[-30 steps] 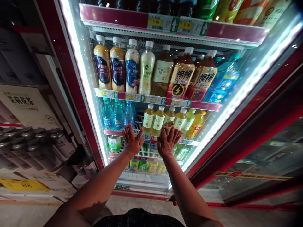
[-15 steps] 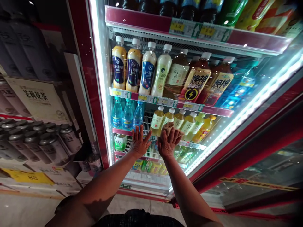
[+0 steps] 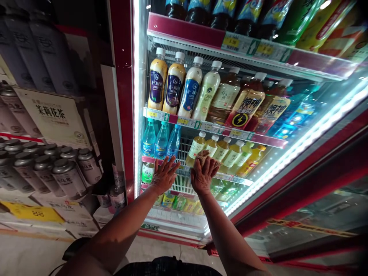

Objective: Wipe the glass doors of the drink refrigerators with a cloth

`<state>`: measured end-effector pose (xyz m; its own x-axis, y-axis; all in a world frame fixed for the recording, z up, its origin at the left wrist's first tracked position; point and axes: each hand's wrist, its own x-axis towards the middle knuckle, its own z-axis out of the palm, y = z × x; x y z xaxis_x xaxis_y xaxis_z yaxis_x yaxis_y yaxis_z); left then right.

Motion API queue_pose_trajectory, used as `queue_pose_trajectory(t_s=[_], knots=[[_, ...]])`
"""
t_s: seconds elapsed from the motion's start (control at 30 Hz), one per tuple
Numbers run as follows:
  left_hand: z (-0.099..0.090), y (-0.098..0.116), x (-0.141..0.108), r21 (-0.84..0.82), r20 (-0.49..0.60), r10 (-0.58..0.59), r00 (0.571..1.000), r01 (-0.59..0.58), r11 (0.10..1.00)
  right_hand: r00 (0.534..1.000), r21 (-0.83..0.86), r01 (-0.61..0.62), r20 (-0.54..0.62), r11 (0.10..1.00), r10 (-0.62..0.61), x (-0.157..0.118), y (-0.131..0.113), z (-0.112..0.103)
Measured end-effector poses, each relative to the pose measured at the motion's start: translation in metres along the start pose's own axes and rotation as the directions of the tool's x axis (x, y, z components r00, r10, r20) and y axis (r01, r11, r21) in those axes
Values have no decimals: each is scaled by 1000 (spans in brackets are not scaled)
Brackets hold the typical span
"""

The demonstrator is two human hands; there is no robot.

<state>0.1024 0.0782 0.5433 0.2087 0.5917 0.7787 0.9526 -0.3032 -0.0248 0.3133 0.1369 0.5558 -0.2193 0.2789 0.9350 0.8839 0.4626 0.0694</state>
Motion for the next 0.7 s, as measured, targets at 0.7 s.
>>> queue_pose_trajectory(t_s=[0.7], knots=[[-32, -65, -26, 67, -17, -61, 998, 62, 996, 992, -21, 121, 35, 992, -120, -4, -45, 12]])
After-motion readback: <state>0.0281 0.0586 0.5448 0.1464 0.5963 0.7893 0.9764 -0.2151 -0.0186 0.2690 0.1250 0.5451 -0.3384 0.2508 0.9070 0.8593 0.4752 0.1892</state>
